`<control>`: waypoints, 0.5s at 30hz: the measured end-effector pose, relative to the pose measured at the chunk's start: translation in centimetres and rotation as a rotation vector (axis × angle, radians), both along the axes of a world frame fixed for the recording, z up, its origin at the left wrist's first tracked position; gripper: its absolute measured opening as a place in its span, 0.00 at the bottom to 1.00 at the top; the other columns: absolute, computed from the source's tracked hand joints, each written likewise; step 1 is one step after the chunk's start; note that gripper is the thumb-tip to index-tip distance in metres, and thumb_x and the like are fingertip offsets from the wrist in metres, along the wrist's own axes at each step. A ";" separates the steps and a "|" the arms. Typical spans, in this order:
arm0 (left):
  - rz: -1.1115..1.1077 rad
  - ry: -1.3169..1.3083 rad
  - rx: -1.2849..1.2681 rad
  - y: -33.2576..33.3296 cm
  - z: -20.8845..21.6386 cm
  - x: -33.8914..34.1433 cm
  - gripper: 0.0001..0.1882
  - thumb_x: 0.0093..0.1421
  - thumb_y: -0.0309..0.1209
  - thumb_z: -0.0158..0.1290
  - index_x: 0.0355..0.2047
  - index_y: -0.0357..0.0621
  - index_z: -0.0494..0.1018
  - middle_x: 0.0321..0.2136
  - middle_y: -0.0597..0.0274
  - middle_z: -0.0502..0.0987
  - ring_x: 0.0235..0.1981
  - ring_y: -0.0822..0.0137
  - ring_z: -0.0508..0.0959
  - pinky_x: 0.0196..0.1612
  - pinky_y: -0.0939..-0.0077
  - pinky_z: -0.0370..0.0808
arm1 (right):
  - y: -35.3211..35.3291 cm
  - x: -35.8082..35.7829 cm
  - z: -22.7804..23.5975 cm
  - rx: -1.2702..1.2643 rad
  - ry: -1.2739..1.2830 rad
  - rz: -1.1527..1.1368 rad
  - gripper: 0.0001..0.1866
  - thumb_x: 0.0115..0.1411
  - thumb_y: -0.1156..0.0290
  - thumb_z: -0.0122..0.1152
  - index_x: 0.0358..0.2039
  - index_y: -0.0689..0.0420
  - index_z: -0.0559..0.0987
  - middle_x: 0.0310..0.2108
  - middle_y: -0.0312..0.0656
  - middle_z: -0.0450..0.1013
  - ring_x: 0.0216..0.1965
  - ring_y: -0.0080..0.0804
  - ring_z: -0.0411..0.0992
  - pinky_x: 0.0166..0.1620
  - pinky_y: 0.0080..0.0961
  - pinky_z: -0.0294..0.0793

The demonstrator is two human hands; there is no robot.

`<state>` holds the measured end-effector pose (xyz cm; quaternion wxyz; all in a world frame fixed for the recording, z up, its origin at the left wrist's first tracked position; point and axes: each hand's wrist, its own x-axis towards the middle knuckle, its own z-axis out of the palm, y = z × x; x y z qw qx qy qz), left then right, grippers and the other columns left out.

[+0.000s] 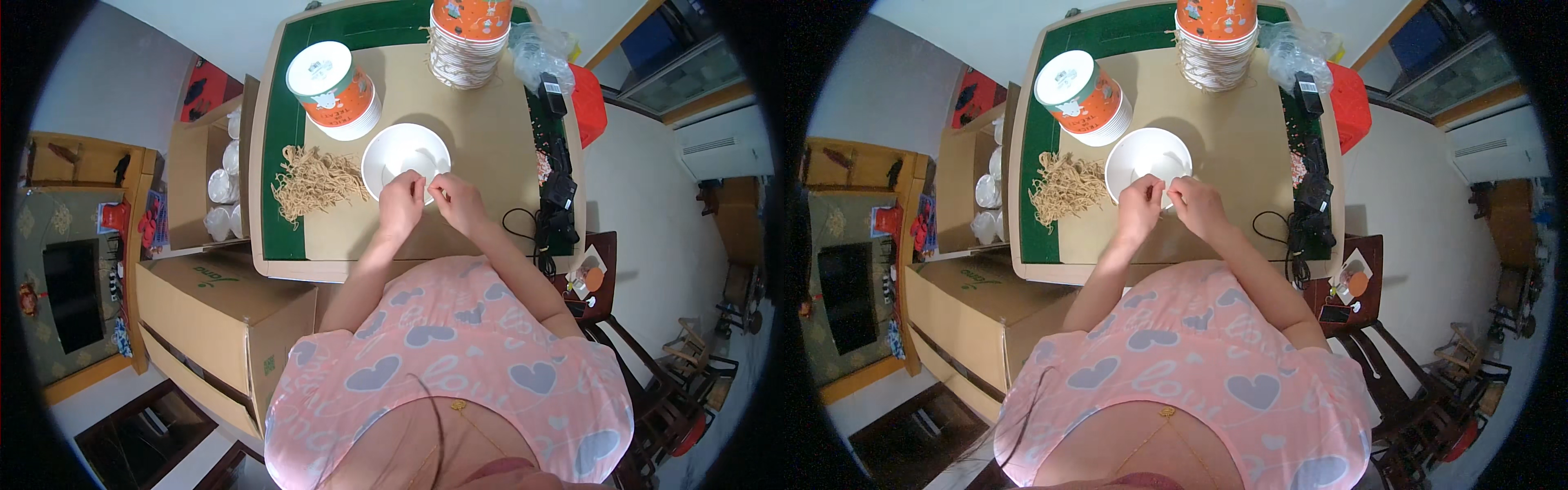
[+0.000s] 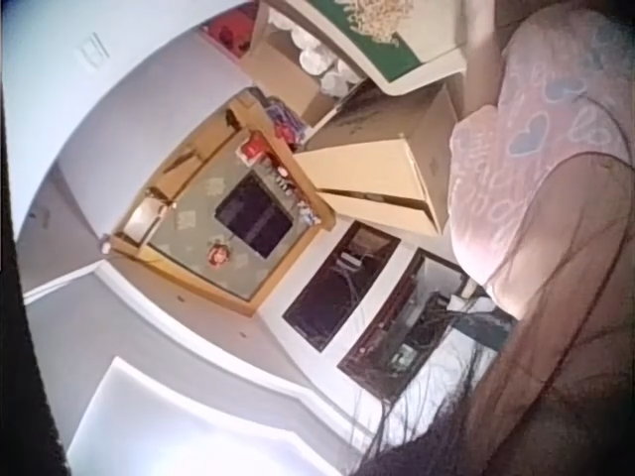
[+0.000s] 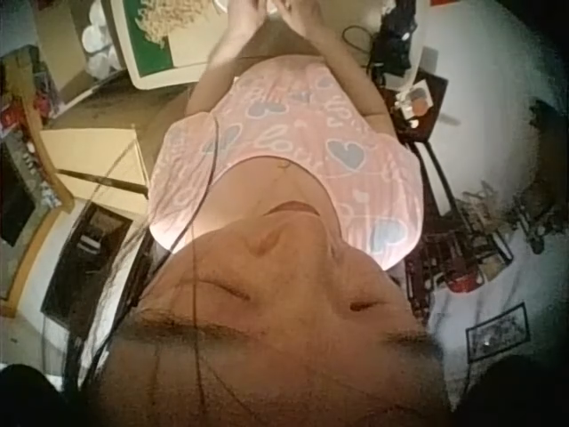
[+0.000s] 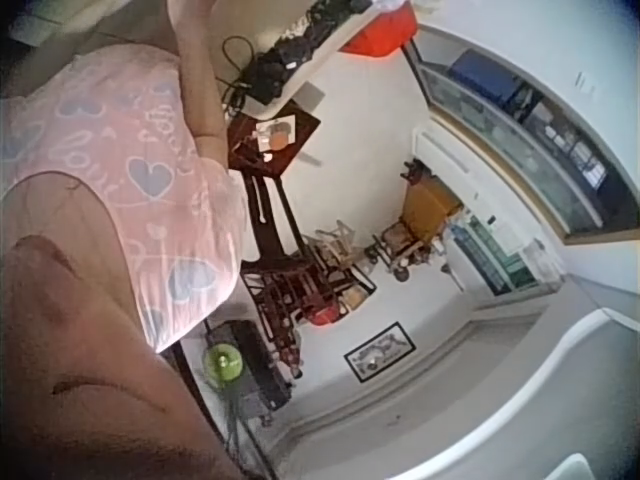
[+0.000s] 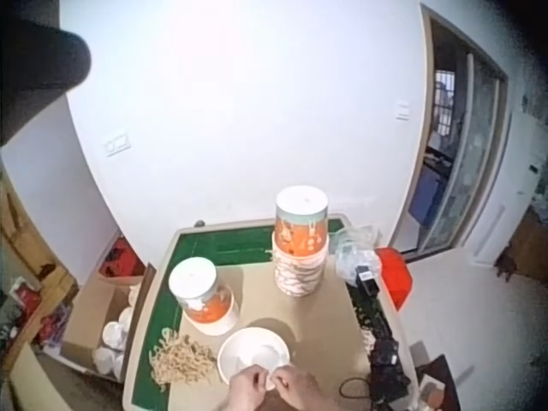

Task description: Placing decorative filler into paper bowls and organizing them for packaging.

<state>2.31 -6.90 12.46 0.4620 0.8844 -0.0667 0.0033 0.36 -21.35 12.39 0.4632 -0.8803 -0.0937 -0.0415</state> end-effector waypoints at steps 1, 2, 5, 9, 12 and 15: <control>0.037 -0.192 0.123 -0.4 -0.1 -0.2 0.07 0.57 0.28 0.51 0.27 0.37 0.73 0.17 0.52 0.72 0.17 0.60 0.72 0.23 0.70 0.67 | 0.1 0.0 -0.1 0.000 -0.001 -0.002 0.05 0.55 0.69 0.55 0.28 0.57 0.73 0.25 0.44 0.71 0.28 0.44 0.70 0.31 0.35 0.68; 0.069 -0.228 0.084 -0.7 -0.2 -0.3 0.07 0.57 0.27 0.51 0.25 0.36 0.72 0.18 0.47 0.71 0.19 0.51 0.71 0.24 0.66 0.68 | 0.2 0.1 -0.2 -0.003 -0.021 -0.009 0.05 0.55 0.70 0.55 0.28 0.57 0.73 0.25 0.45 0.71 0.27 0.42 0.70 0.30 0.33 0.69; 0.067 -0.117 0.067 -0.6 -0.2 -0.2 0.07 0.57 0.28 0.51 0.26 0.36 0.72 0.17 0.49 0.71 0.18 0.55 0.73 0.24 0.68 0.68 | -0.1 0.0 -1.2 0.102 0.060 -0.048 0.05 0.55 0.70 0.57 0.29 0.57 0.74 0.25 0.43 0.72 0.25 0.37 0.71 0.29 0.30 0.69; 0.023 0.085 -0.007 -0.5 1.3 -0.4 0.08 0.57 0.29 0.50 0.26 0.37 0.71 0.20 0.47 0.74 0.23 0.48 0.75 0.27 0.61 0.70 | -0.1 0.0 -1.1 0.321 0.194 -0.103 0.05 0.54 0.71 0.59 0.31 0.56 0.75 0.25 0.39 0.75 0.21 0.26 0.70 0.28 0.22 0.69; 0.019 0.088 -0.084 -0.5 1.4 -0.5 0.08 0.58 0.30 0.50 0.26 0.37 0.71 0.20 0.48 0.75 0.23 0.51 0.76 0.27 0.64 0.70 | -0.3 0.4 -0.3 0.262 0.204 -0.093 0.06 0.54 0.70 0.60 0.30 0.57 0.76 0.26 0.36 0.75 0.21 0.24 0.70 0.27 0.21 0.69; 0.006 0.191 -0.135 -0.3 2.4 -0.4 0.08 0.58 0.30 0.50 0.27 0.37 0.72 0.19 0.51 0.75 0.22 0.55 0.77 0.27 0.67 0.71 | -0.6 0.4 0.0 0.216 0.181 -0.111 0.06 0.53 0.69 0.61 0.30 0.57 0.76 0.25 0.36 0.75 0.20 0.25 0.70 0.26 0.21 0.69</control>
